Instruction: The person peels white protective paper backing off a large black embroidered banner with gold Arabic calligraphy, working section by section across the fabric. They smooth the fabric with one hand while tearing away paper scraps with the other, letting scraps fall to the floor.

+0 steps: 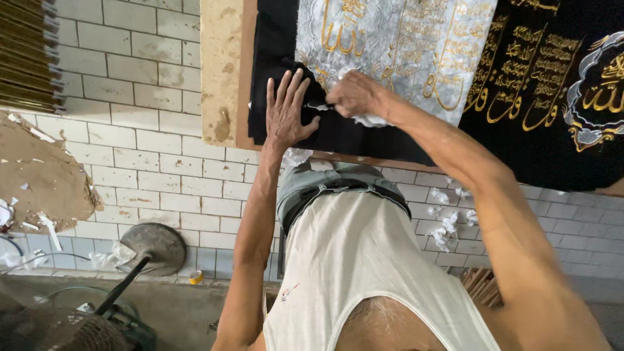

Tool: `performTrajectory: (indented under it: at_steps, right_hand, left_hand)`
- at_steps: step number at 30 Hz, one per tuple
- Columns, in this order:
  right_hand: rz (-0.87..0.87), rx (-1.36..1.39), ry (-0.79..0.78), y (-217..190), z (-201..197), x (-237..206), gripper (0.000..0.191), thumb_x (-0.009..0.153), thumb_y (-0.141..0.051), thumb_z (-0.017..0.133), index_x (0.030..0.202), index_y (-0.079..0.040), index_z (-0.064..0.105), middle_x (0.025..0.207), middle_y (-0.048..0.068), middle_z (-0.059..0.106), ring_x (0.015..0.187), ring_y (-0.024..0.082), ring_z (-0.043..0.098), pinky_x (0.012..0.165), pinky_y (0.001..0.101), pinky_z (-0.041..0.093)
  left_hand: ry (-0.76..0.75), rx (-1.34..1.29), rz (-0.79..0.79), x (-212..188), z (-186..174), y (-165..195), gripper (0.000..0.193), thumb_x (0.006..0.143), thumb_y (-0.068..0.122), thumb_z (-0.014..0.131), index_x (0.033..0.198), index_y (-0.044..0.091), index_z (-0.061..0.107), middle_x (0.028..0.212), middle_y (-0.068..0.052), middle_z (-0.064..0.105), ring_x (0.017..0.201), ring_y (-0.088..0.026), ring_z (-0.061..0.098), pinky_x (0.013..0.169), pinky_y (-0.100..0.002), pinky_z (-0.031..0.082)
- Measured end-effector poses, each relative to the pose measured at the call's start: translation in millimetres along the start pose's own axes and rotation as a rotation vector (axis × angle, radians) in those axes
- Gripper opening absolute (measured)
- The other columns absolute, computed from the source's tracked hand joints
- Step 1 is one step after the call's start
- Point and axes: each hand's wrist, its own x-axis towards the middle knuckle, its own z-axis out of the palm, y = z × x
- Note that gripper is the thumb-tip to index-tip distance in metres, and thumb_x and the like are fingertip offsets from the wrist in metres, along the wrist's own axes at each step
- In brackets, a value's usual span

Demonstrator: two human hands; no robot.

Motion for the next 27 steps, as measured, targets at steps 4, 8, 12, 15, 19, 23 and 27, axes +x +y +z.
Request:
performTrajectory:
  at_steps: [4,8,12,15,19,23,27]
  right_hand:
    - [0.229,0.059,-0.073,49.0,-8.5,-83.1,0.026,0.07,-0.007,0.052,0.083,-0.03,0.051,0.051,0.003,0.047,0.04,0.016,0.036,0.041,0.0346,0.038]
    - [0.498,0.043,0.255,67.1,-8.9,-157.6,0.026,0.089,-0.013,0.058,0.064,-0.01,0.053,0.055,0.006,0.052,0.047,0.013,0.043,0.049,0.0332,0.038]
    - [0.635,0.536,0.58,40.6,21.5,-131.6,0.028,0.099,-0.024,0.063,0.076,-0.009,0.06,0.066,0.007,0.064,0.052,0.013,0.055,0.041,0.0303,0.043]
    - [0.655,0.744,0.906,10.7,29.5,-89.8,0.027,0.103,-0.027,0.061,0.083,-0.008,0.064,0.076,0.004,0.069,0.066,0.012,0.068,0.054,0.0261,0.053]
    - [0.713,0.679,1.064,-23.5,11.4,-75.6,0.035,0.095,-0.035,0.07,0.099,-0.001,0.064,0.097,0.011,0.062,0.087,0.02,0.067,0.072,0.0357,0.056]
    - [0.638,0.127,0.863,-70.3,-7.1,-67.8,0.072,0.065,-0.054,0.078,0.112,0.0,0.07,0.112,0.015,0.057,0.094,0.031,0.057,0.075,0.0468,0.049]
    - [0.739,0.162,0.923,-79.7,16.6,-44.4,0.041,0.079,-0.036,0.089,0.095,-0.005,0.066,0.105,0.012,0.058,0.095,0.033,0.059,0.078,0.0486,0.049]
  left_hand:
    - [0.032,-0.011,0.015,-1.3,-0.9,-1.9,0.092,0.075,0.041,0.082,0.153,0.008,0.045,0.166,-0.01,0.035,0.156,-0.031,0.025,0.128,-0.058,0.008]
    - [0.043,-0.058,-0.033,-0.2,5.8,2.2,0.076,0.071,0.033,0.083,0.141,0.013,0.06,0.161,-0.011,0.04,0.153,-0.034,0.028,0.126,-0.06,0.009]
    - [0.111,-0.066,0.15,10.9,21.4,15.4,0.039,0.08,0.019,0.082,0.118,0.019,0.073,0.157,-0.011,0.047,0.152,-0.036,0.033,0.13,-0.058,0.016]
    - [0.055,-0.127,0.263,27.8,30.5,22.6,0.026,0.083,0.013,0.08,0.109,0.017,0.077,0.154,-0.013,0.049,0.149,-0.037,0.037,0.128,-0.058,0.02]
    - [0.045,-0.176,0.281,47.2,37.8,28.2,0.013,0.081,0.015,0.081,0.093,0.015,0.076,0.149,-0.009,0.054,0.145,-0.033,0.043,0.125,-0.058,0.022]
    - [0.076,-0.192,0.235,49.8,41.3,27.2,0.013,0.079,0.011,0.078,0.092,0.014,0.075,0.145,-0.008,0.059,0.142,-0.029,0.046,0.126,-0.056,0.023]
    - [0.063,-0.296,0.178,46.8,42.1,20.4,0.023,0.091,0.013,0.076,0.114,0.011,0.072,0.146,-0.007,0.057,0.145,-0.028,0.046,0.127,-0.055,0.024]
